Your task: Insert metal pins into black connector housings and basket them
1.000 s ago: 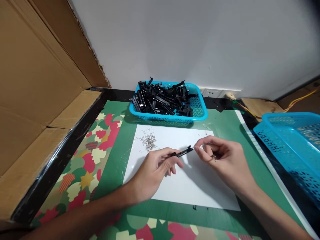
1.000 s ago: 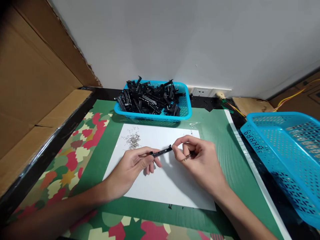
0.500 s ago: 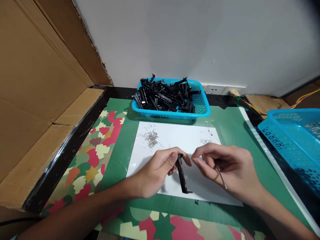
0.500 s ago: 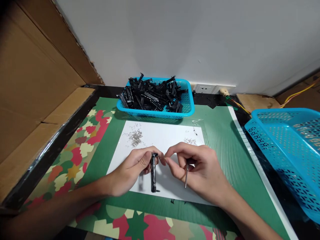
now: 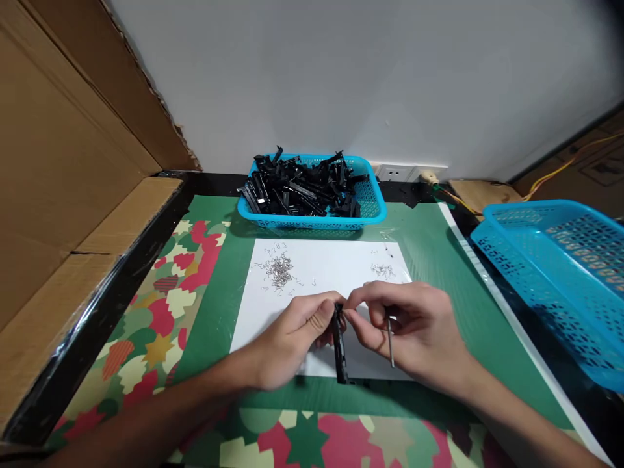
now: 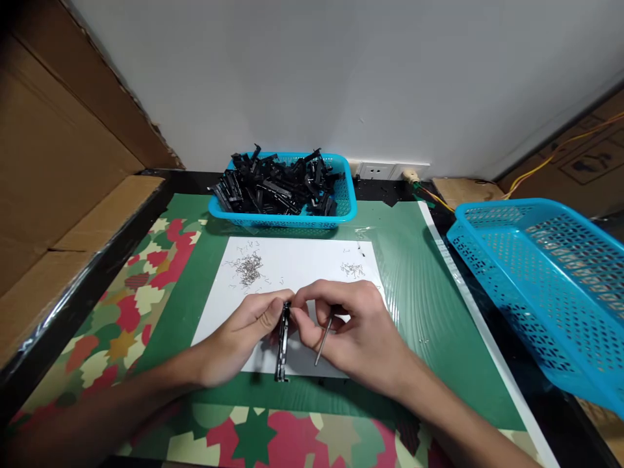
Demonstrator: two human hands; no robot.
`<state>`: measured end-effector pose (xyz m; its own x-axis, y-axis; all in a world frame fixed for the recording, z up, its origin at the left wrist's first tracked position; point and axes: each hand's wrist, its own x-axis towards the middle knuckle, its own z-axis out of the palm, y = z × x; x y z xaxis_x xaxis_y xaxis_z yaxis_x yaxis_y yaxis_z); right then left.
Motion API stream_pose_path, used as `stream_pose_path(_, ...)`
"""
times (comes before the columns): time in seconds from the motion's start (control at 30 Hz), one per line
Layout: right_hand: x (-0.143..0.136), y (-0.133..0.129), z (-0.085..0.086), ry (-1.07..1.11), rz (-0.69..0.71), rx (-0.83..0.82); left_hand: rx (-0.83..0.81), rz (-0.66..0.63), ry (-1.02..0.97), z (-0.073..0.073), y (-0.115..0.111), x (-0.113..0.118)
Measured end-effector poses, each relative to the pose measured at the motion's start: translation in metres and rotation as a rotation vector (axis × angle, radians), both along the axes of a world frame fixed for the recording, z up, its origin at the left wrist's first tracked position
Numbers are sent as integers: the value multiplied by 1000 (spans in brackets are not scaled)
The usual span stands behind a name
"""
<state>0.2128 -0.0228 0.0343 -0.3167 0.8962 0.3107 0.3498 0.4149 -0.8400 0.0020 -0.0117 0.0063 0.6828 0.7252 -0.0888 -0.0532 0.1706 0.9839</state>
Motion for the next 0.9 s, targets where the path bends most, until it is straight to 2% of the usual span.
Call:
stream_pose_path(0.47, 1, 0, 1, -68, -6, 83, 36, 8, 53, 1, 1, 0)
stream_pose_path(0.7, -2, -2, -4, -54, -42, 77, -31, 25, 22, -2, 1, 0)
stream_pose_path(0.9, 3, -2, -1, 11, -25, -34, -71, 55, -53, -5, 2, 1)
